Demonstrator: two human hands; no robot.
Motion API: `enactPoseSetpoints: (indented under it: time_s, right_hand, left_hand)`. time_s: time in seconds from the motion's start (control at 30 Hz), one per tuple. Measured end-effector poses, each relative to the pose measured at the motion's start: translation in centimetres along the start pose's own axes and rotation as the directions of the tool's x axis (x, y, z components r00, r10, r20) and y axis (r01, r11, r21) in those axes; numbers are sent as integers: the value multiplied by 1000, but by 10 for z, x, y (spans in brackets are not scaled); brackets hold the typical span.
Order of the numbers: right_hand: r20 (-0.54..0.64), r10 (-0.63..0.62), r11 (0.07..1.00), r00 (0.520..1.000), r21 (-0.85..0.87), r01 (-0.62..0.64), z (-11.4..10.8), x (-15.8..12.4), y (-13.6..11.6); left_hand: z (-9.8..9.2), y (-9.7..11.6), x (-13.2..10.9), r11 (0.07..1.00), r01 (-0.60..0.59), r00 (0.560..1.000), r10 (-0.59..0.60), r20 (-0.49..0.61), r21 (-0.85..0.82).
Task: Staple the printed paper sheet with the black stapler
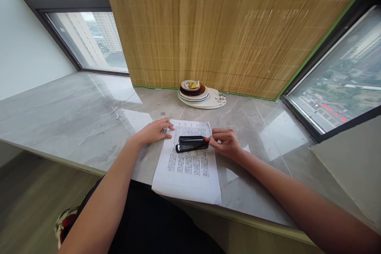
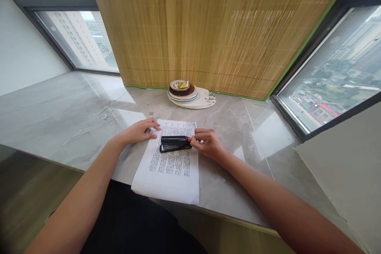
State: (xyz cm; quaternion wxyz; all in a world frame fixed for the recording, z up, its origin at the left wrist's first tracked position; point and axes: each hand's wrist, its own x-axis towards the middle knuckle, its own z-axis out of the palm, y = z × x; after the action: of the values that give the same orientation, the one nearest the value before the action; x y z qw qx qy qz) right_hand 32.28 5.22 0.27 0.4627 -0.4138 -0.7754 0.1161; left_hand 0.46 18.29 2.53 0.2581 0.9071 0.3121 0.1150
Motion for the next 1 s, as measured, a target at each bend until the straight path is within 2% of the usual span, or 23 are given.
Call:
enactPoseSetpoints:
  time_s: [0.37, 0.47, 0.57, 0.67, 0.73, 0.8, 0.9, 1.0]
  right_hand:
    - [22, 12, 999, 1000, -40, -11, 1, -2, 1]
    - [-27, -10, 999, 1000, -34, 9, 1, -2, -3]
    - [-65, 18, 1000, 998, -12, -19, 3, 1, -8]
    - [57, 21, 999, 998, -44, -18, 8, 4, -10]
    - [181, 21, 997, 983, -73, -8, 12, 4, -8]
    - [239, 41, 995, 970, -94, -19, 16, 2, -6]
    - [181, 34, 997, 983, -80, -20, 18, 0, -6]
    - [-7, -28, 998, 1000, -63, 27, 15, 0, -13]
  left_hand:
    - [-1, 2, -1, 1000, 13, 1000, -13, 12, -1]
    - [-2, 3, -1, 1000, 21, 1000, -21, 18, 1]
    - [-2, 4, -1, 1000, 21, 1000, -22, 20, 10]
    - [-2, 4, 0, 1000, 10, 1000, -11, 19, 28]
    - [-2, 3, 0, 999, 2, 1000, -3, 19, 39]
    - [-1, 2, 0, 999, 0, 1000, -1, 19, 44]
    - [-1, 0, -1, 999, 3, 1000, -3, 20, 37]
    - [-1, 1, 0, 999, 35, 999, -35, -27, 30]
